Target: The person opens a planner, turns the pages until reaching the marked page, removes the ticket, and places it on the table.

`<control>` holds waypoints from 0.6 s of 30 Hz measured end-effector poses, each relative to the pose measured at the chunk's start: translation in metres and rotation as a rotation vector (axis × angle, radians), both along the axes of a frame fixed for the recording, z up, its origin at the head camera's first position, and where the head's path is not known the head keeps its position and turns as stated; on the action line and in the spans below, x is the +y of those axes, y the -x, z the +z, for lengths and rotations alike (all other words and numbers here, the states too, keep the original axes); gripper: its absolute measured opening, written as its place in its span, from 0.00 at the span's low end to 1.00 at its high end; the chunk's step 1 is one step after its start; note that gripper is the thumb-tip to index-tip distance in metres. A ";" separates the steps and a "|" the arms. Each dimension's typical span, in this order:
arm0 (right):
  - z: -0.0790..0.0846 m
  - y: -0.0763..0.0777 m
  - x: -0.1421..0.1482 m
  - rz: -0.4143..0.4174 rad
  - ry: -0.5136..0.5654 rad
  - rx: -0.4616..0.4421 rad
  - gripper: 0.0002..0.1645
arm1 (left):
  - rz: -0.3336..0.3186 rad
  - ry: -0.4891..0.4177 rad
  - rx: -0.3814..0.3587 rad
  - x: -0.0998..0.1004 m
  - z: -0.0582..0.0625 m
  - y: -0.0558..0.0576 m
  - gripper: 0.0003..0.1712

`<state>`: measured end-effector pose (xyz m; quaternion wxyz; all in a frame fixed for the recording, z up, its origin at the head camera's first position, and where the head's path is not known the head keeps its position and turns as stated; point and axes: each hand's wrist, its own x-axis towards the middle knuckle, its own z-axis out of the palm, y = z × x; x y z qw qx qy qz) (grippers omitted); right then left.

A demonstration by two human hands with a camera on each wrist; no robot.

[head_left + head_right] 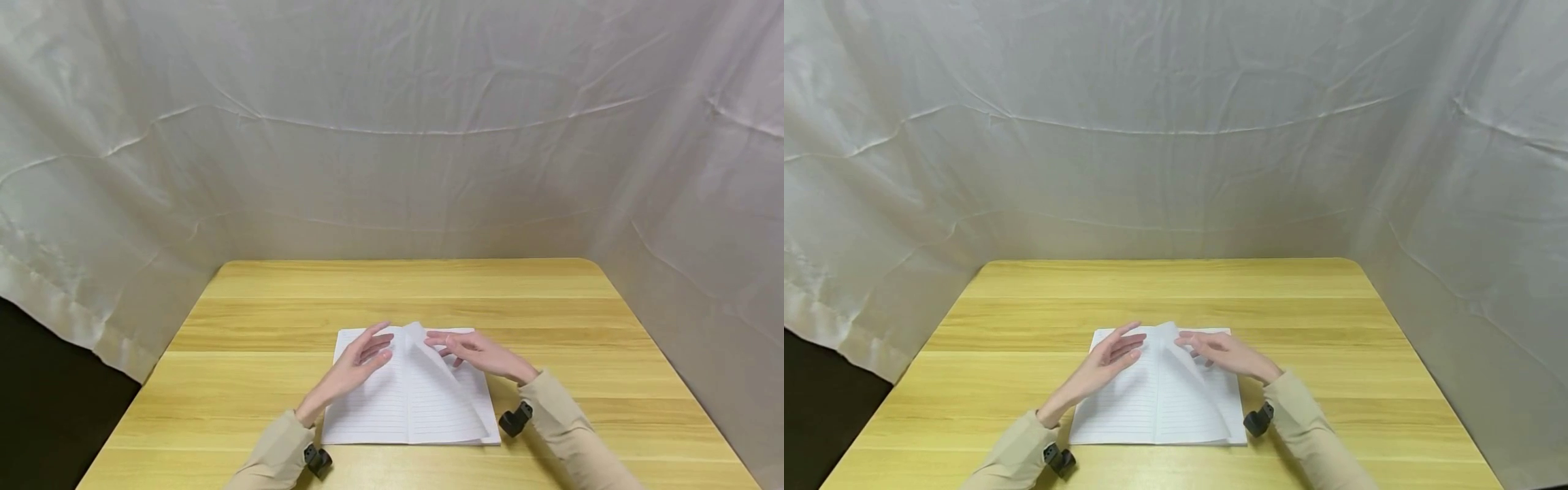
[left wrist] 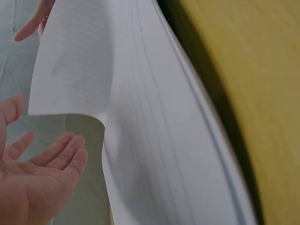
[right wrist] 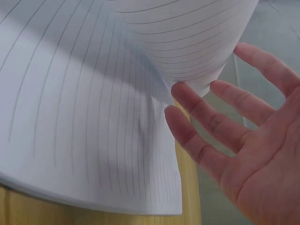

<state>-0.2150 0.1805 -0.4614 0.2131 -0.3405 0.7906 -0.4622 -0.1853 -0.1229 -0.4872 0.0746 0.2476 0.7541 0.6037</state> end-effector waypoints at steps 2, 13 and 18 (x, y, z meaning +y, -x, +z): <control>0.000 -0.001 -0.002 -0.003 -0.004 -0.007 0.27 | -0.015 -0.004 -0.015 0.001 0.001 -0.001 0.33; 0.001 -0.004 -0.014 -0.015 -0.033 -0.002 0.26 | -0.003 0.009 -0.003 0.002 0.000 0.000 0.27; -0.003 -0.003 -0.014 -0.016 -0.032 0.013 0.25 | 0.038 0.065 -0.010 0.001 -0.002 0.001 0.26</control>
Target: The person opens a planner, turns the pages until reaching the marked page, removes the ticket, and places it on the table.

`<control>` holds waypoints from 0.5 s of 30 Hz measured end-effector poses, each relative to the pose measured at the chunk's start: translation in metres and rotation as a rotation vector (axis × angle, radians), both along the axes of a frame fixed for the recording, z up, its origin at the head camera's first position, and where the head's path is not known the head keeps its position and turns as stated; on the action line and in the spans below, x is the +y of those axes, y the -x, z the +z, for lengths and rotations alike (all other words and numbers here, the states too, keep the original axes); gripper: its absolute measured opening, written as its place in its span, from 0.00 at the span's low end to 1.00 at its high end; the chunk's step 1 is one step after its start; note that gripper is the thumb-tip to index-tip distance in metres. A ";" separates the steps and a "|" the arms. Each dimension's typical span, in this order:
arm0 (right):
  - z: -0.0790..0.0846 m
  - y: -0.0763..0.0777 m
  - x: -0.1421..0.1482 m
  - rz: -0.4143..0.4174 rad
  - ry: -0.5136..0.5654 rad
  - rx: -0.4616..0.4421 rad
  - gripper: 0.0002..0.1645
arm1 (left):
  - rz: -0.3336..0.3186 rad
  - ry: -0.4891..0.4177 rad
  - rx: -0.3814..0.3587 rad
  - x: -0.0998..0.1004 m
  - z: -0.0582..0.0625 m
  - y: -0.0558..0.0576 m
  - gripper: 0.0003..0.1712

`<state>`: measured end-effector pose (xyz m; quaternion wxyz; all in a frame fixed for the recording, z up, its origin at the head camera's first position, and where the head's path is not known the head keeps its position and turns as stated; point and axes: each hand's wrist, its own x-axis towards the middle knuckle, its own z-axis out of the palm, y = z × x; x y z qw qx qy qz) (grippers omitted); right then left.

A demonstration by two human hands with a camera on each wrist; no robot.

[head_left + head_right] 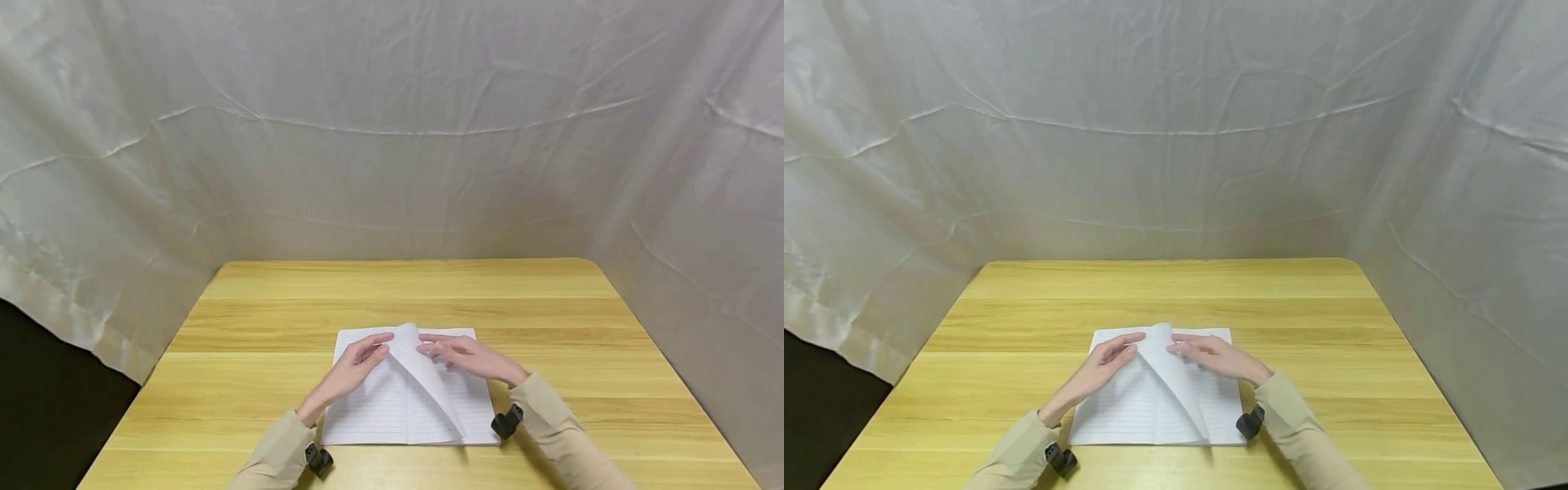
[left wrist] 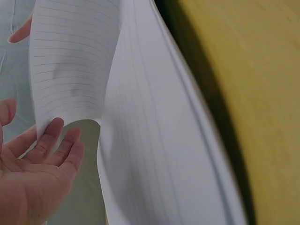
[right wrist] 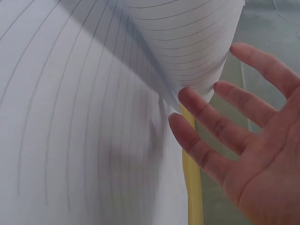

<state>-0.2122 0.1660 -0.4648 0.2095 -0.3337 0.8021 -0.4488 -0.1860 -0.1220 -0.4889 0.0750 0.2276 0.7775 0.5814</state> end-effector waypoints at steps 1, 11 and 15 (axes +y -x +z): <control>-0.001 0.000 0.000 -0.001 0.004 0.001 0.25 | 0.010 0.010 0.001 -0.001 -0.001 0.000 0.25; -0.017 0.003 0.013 -0.098 0.022 -0.014 0.27 | 0.082 0.028 0.024 -0.009 -0.010 0.005 0.23; -0.022 0.004 0.018 -0.144 0.052 0.036 0.25 | 0.132 0.048 0.011 -0.011 -0.011 0.005 0.24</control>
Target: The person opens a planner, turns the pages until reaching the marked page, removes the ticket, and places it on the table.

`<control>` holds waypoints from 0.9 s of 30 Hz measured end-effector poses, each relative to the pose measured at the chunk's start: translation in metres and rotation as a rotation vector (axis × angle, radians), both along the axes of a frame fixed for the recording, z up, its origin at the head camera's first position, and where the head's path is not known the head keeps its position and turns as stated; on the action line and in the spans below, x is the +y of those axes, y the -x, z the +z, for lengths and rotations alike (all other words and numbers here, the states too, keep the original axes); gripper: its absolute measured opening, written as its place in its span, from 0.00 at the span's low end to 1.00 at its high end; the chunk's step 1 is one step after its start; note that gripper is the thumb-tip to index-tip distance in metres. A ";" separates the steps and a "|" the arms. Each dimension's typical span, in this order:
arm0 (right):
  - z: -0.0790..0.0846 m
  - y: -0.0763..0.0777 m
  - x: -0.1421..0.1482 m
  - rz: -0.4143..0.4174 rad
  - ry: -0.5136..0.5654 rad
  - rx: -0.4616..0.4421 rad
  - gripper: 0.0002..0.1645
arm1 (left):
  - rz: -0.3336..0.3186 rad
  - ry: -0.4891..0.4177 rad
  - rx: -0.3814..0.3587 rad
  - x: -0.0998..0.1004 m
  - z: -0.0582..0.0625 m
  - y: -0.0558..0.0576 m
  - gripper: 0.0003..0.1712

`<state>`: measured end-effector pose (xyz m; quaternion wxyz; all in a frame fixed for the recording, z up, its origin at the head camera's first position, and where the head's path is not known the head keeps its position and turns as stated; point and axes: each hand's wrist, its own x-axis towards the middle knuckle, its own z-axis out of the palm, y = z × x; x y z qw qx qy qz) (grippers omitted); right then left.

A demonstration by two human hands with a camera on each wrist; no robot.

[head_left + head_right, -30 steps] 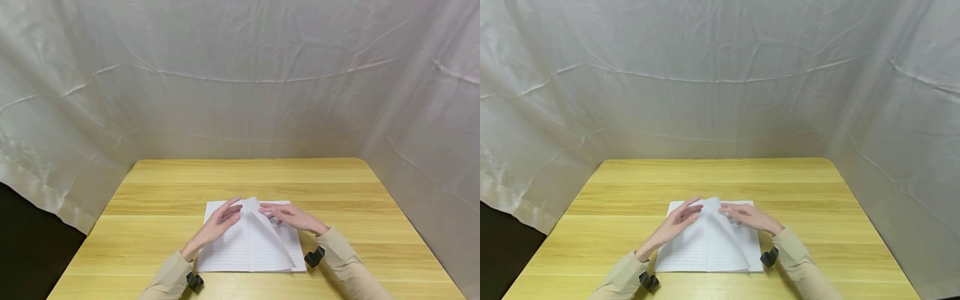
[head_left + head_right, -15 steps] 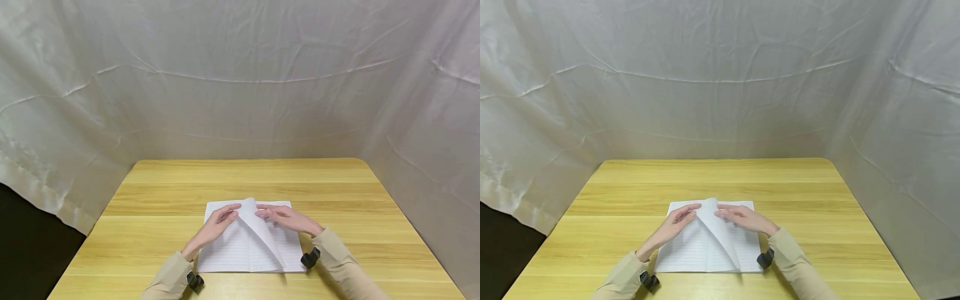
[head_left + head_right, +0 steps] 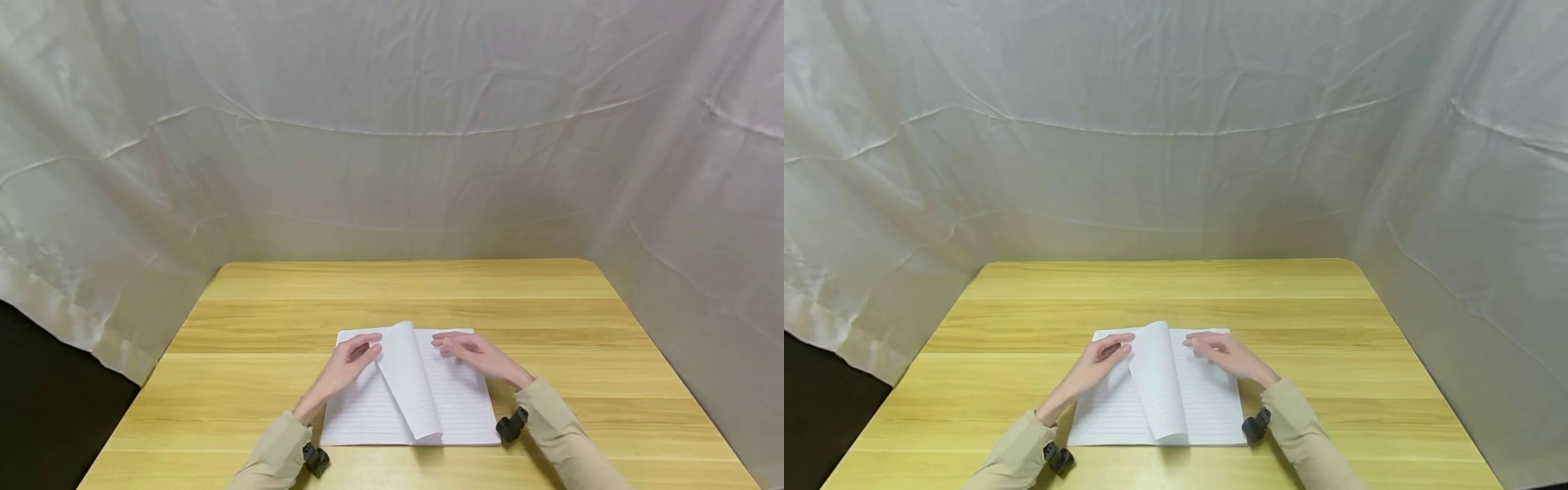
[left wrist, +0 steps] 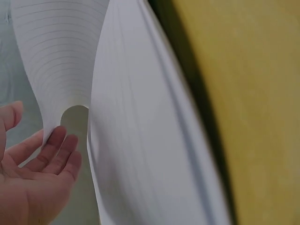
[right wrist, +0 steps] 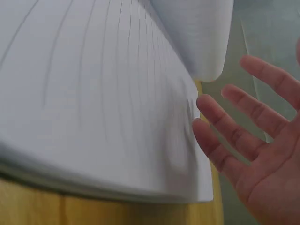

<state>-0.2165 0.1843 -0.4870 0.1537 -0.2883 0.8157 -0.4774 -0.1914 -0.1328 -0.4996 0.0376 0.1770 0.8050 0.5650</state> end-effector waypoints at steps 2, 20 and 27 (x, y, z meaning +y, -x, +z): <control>-0.002 0.001 0.002 -0.044 0.006 0.035 0.23 | 0.027 0.010 -0.011 0.000 0.000 0.000 0.24; -0.018 0.007 0.021 -0.299 -0.057 0.169 0.21 | 0.118 0.077 -0.080 -0.010 -0.002 0.004 0.38; -0.019 0.008 0.026 -0.301 -0.078 0.180 0.22 | 0.136 0.239 -0.036 -0.015 -0.002 0.005 0.47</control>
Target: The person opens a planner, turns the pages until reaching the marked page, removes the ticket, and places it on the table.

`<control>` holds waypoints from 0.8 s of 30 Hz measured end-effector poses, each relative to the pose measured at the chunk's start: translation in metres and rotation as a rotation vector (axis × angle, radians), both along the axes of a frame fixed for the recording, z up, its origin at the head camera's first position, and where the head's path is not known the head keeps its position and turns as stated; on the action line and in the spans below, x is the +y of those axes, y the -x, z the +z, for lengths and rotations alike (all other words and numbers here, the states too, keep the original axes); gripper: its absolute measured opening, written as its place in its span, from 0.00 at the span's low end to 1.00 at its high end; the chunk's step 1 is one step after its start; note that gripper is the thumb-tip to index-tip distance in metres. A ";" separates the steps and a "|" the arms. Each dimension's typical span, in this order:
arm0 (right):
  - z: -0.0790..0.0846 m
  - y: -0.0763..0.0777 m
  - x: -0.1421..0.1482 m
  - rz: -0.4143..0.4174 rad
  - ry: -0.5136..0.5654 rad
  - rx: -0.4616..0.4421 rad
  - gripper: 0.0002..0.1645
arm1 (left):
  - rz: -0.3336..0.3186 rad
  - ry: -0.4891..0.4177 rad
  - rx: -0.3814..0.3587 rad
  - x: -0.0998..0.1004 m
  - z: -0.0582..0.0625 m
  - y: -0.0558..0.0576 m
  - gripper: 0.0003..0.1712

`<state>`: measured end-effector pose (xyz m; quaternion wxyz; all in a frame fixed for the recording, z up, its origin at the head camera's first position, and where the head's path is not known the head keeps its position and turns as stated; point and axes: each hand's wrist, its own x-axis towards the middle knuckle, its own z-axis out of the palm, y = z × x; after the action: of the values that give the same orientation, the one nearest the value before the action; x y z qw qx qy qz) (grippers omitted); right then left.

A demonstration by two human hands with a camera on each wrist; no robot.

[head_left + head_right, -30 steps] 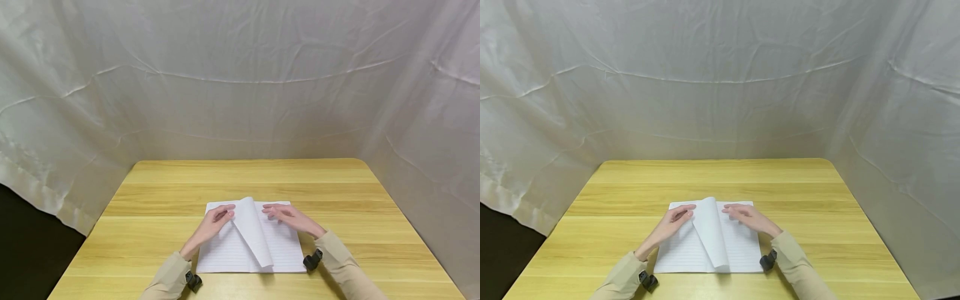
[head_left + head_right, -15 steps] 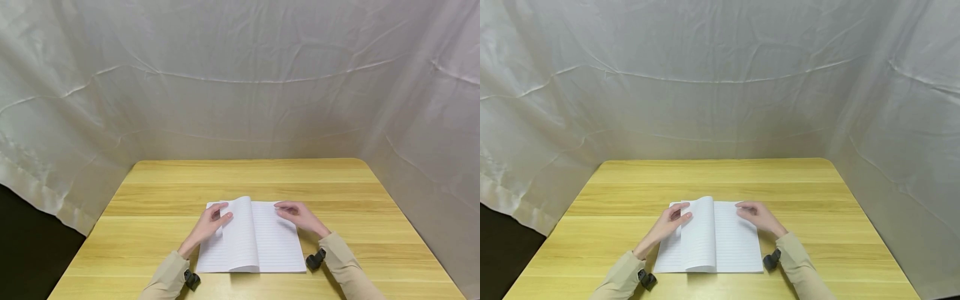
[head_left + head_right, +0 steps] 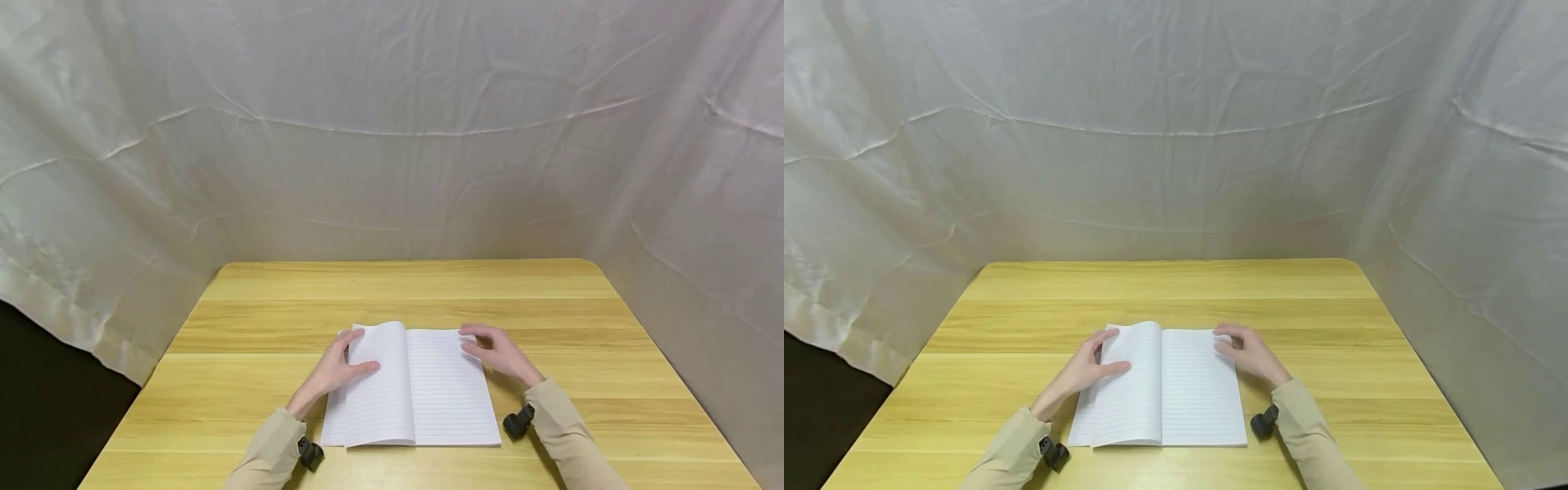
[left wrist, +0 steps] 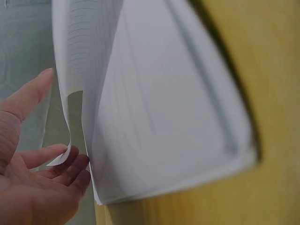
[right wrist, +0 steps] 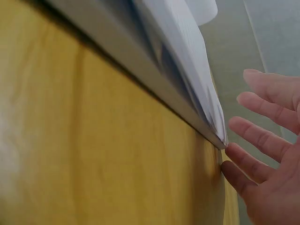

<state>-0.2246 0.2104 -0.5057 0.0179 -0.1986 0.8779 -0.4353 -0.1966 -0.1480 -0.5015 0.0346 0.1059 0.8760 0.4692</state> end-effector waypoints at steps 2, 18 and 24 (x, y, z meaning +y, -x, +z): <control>0.000 0.001 0.001 0.006 -0.022 0.007 0.22 | -0.005 0.029 0.014 -0.001 0.001 0.000 0.48; -0.002 0.020 0.003 0.051 -0.128 0.045 0.27 | -0.006 0.084 -0.032 -0.010 -0.001 0.000 0.52; -0.001 0.026 0.000 0.032 -0.163 0.002 0.28 | -0.014 0.092 -0.026 -0.010 0.000 -0.001 0.52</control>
<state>-0.2509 0.2107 -0.5063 0.0399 -0.2109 0.9072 -0.3619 -0.1954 -0.1577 -0.5016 0.0543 0.1041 0.8954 0.4296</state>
